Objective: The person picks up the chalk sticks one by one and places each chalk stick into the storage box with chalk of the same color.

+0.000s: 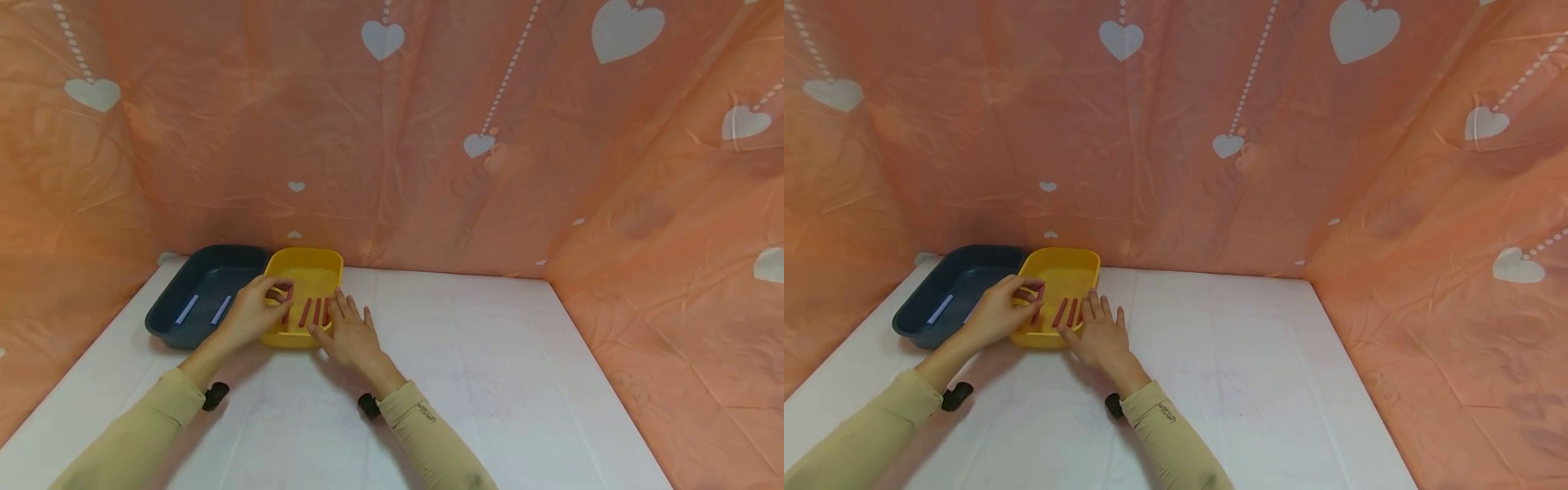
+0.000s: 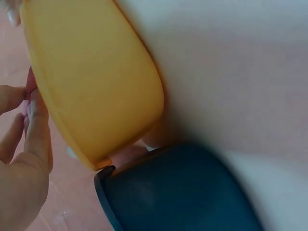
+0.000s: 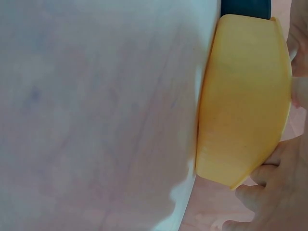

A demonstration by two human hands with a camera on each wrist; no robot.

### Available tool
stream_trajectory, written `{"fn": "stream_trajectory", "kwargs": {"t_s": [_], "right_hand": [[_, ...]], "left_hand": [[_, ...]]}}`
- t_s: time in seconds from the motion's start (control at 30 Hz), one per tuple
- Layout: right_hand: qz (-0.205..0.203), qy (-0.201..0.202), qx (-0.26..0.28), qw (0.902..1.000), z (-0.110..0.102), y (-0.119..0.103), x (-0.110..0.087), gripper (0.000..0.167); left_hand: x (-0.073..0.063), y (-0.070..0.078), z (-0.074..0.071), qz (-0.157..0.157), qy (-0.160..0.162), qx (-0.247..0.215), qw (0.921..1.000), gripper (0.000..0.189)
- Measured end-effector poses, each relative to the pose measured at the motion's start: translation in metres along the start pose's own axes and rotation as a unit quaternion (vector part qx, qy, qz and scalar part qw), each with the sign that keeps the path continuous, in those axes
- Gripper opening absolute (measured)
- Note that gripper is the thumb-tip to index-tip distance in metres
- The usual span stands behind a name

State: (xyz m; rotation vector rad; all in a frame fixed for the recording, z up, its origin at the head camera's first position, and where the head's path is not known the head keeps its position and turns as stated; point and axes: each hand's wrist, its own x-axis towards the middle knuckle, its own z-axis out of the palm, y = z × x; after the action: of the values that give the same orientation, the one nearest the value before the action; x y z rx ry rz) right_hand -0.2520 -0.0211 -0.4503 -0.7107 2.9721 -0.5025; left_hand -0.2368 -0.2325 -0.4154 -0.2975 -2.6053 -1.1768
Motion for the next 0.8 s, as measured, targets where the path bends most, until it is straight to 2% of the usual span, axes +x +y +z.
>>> {"fn": "stream_trajectory", "kwargs": {"t_s": [0.27,0.47,0.63,0.8], "right_hand": [[-0.002,0.002,0.003,1.0,-0.001,0.0,-0.001,0.077],[-0.001,0.001,-0.009,1.0,-0.001,0.0,0.0,0.077],[-0.002,-0.002,-0.008,1.0,0.0,0.0,0.001,0.077],[-0.003,0.001,-0.011,0.9999,-0.001,0.0,0.0,0.077]], "left_hand": [[0.025,-0.009,0.007,-0.025,-0.043,0.042,0.9979,0.039],[0.037,-0.02,0.013,-0.053,-0.074,0.04,0.9951,0.039],[0.044,-0.026,0.018,-0.059,-0.094,0.053,0.9924,0.038],[0.05,-0.03,0.023,-0.053,-0.118,0.061,0.9898,0.036]]}}
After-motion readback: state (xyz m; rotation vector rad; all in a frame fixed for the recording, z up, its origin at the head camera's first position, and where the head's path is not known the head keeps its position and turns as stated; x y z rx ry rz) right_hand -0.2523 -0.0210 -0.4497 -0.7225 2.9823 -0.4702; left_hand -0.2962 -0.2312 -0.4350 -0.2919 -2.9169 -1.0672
